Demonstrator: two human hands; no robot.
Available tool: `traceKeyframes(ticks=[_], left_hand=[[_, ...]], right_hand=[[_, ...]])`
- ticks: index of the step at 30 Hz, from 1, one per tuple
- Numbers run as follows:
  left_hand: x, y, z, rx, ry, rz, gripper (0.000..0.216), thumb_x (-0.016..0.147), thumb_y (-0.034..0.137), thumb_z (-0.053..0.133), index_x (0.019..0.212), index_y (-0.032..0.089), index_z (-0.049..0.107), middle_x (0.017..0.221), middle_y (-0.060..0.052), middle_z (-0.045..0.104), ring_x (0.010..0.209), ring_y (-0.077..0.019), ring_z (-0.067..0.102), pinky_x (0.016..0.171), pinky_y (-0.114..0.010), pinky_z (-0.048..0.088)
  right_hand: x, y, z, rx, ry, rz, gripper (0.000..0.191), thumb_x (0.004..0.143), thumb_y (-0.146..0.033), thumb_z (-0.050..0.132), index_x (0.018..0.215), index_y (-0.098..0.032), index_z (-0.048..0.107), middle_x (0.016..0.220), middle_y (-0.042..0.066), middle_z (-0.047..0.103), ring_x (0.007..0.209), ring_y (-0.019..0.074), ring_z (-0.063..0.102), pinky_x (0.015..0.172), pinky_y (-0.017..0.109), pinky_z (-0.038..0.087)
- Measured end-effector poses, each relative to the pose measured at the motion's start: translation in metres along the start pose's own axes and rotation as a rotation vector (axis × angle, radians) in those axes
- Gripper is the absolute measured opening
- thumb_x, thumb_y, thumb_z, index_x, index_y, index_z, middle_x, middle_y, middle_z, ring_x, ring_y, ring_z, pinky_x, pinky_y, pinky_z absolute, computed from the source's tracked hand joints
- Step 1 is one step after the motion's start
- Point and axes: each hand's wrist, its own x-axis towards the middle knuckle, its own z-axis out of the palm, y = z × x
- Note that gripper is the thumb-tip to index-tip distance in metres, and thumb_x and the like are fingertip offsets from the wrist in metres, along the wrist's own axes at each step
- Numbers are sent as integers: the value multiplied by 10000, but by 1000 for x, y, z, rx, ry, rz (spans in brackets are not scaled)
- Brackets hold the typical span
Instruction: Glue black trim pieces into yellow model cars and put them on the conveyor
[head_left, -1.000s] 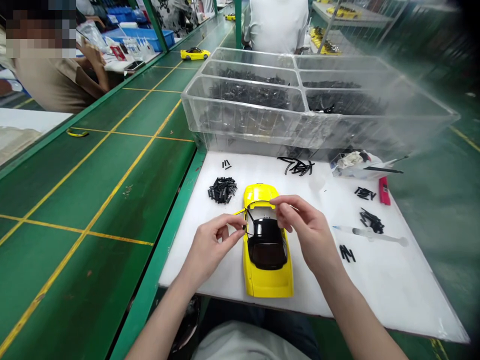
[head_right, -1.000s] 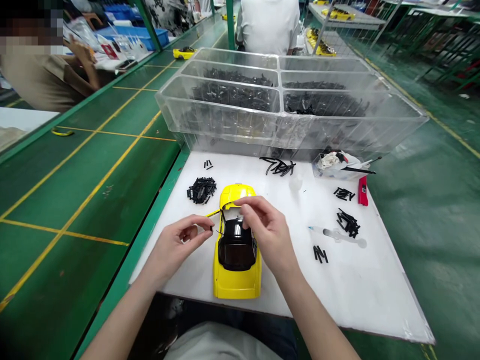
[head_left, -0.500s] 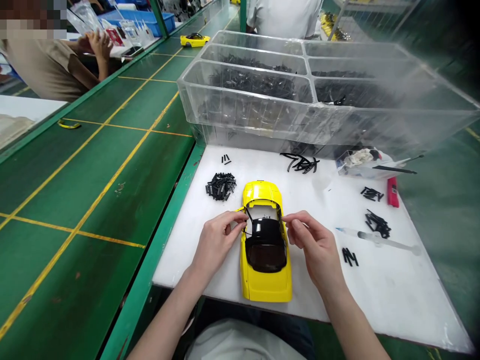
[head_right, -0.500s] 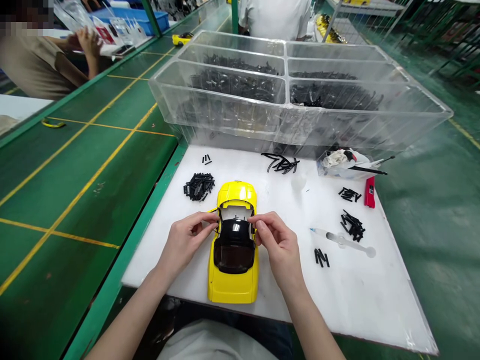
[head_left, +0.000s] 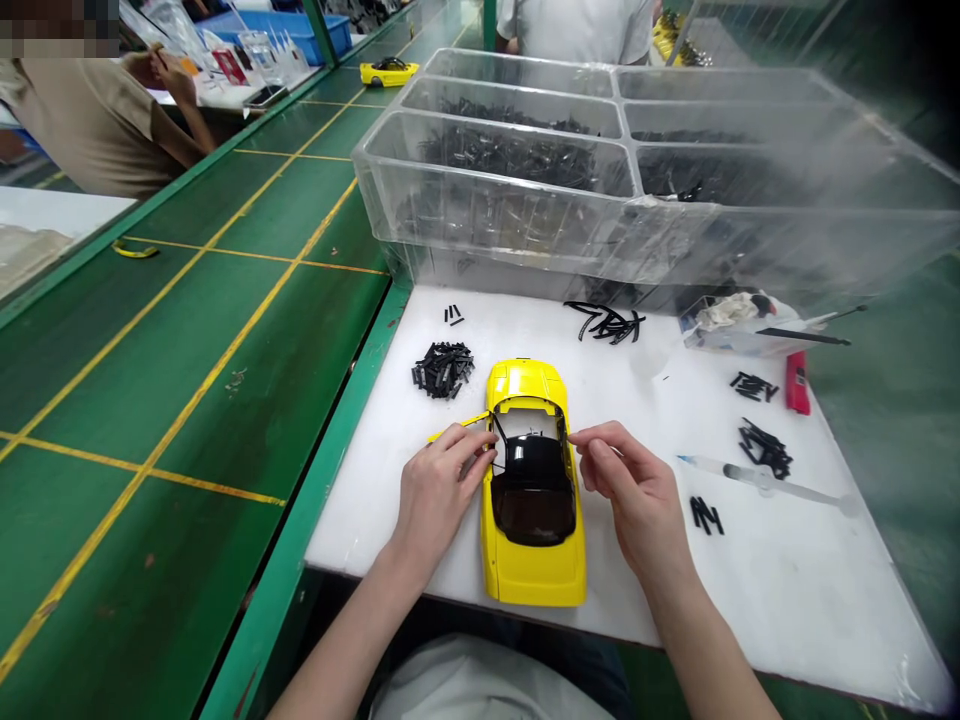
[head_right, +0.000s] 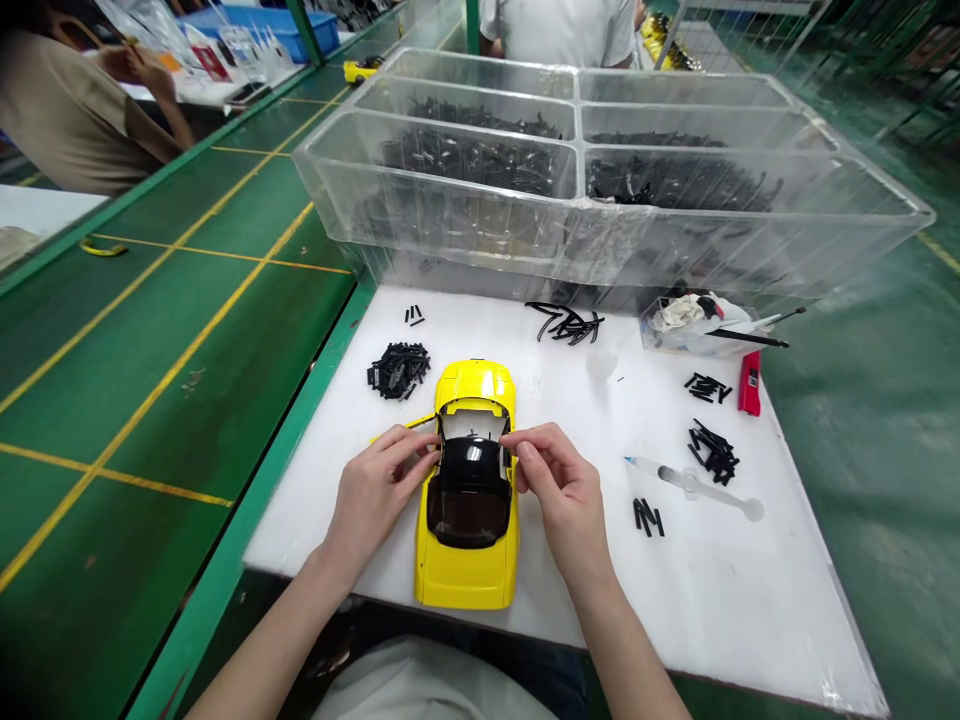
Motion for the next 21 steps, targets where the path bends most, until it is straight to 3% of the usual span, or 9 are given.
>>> traceKeyframes(ticks=[21], left_hand=[[-2,2,5,48,25,-10,135,909,190,624,1017,216,701,928,8,700,782,-140,657,668,-236,457]], right_hand=[[-1,4,-2,31,18,12,166,906,-389,624,904,-267,736,821,-13,531,629,78,462,565,224,386]])
